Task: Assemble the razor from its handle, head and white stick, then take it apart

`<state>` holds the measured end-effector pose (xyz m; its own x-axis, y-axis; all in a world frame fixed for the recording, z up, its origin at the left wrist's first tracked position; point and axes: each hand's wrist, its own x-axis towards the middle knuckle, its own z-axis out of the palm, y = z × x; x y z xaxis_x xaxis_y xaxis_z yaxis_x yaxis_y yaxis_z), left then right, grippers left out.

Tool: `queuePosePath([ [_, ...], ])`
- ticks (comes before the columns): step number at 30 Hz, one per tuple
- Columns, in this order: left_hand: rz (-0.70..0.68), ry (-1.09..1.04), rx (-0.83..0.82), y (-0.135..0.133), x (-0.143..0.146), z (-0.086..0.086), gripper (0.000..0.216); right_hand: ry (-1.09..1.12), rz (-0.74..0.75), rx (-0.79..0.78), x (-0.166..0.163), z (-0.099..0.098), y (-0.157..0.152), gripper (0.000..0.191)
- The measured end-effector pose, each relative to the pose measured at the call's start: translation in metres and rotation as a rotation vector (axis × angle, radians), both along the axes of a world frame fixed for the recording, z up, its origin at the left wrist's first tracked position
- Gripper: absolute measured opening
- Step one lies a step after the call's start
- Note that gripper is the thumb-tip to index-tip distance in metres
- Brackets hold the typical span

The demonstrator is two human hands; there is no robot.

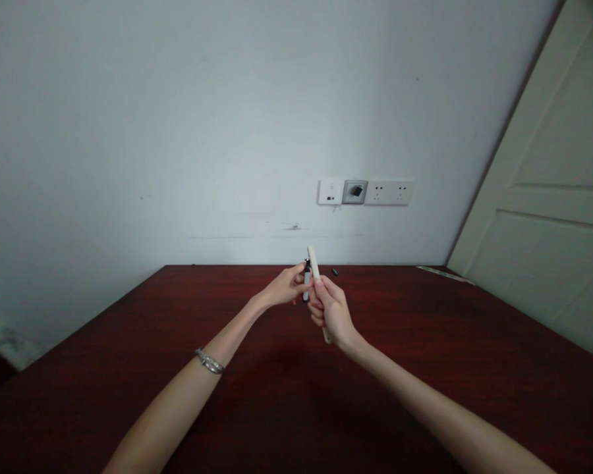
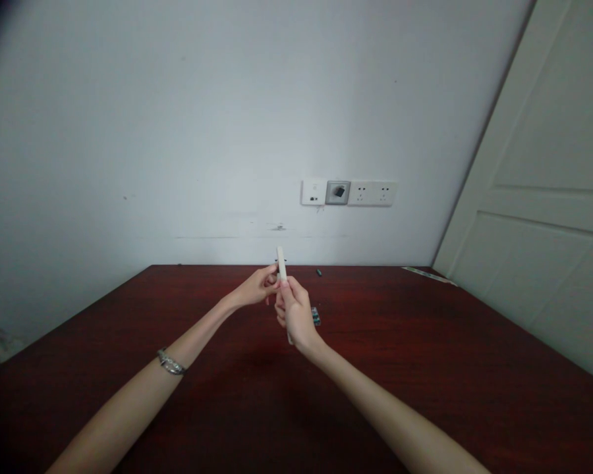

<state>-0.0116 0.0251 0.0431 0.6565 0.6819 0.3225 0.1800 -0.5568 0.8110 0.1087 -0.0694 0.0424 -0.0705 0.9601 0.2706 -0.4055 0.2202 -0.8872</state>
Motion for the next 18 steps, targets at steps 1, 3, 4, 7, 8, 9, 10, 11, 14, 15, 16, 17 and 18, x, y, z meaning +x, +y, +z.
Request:
queuePosePath([
  [1,-0.001,-0.01,0.005,0.0,0.0,0.0,0.026,0.001,0.0,-0.001,0.0,0.0,0.001,0.037],
  [3,-0.019,-0.03,-0.002,0.0,0.001,0.0,0.023,-0.011,0.013,-0.013,-0.001,-0.004,0.001,0.037],
  [4,-0.031,-0.034,-0.011,0.0,0.001,0.0,0.021,-0.017,0.022,-0.024,-0.003,-0.008,0.0,0.036],
  [7,-0.035,-0.039,-0.03,0.002,0.002,0.0,0.02,-0.024,0.042,-0.04,-0.006,-0.014,-0.003,0.034],
  [8,-0.026,-0.037,-0.033,0.003,0.002,-0.001,0.021,-0.017,0.038,-0.036,-0.007,-0.014,-0.003,0.034],
  [9,-0.017,-0.032,-0.036,0.004,0.002,-0.001,0.022,-0.005,0.027,-0.028,-0.007,-0.012,-0.003,0.034],
  [10,-0.009,-0.028,-0.04,0.004,0.001,-0.002,0.024,0.01,0.014,-0.018,-0.007,-0.011,-0.001,0.035],
  [11,-0.006,-0.025,-0.045,0.004,0.001,-0.002,0.026,0.023,0.005,-0.012,-0.006,-0.009,0.0,0.036],
  [14,-0.01,-0.037,-0.04,0.004,0.001,0.0,0.026,0.03,0.011,-0.016,-0.006,-0.008,0.004,0.037],
  [15,-0.015,-0.046,-0.032,0.003,0.001,0.001,0.024,0.021,0.025,-0.021,-0.007,-0.01,0.003,0.036],
  [16,-0.02,-0.053,-0.024,0.002,0.001,0.003,0.022,0.012,0.039,-0.028,-0.007,-0.012,0.003,0.036],
  [17,-0.026,-0.058,-0.02,0.002,0.001,0.004,0.02,0.005,0.052,-0.033,-0.009,-0.013,0.001,0.034],
  [18,-0.032,-0.06,-0.022,0.002,0.001,0.005,0.019,0.001,0.062,-0.033,-0.01,-0.014,0.0,0.033],
])
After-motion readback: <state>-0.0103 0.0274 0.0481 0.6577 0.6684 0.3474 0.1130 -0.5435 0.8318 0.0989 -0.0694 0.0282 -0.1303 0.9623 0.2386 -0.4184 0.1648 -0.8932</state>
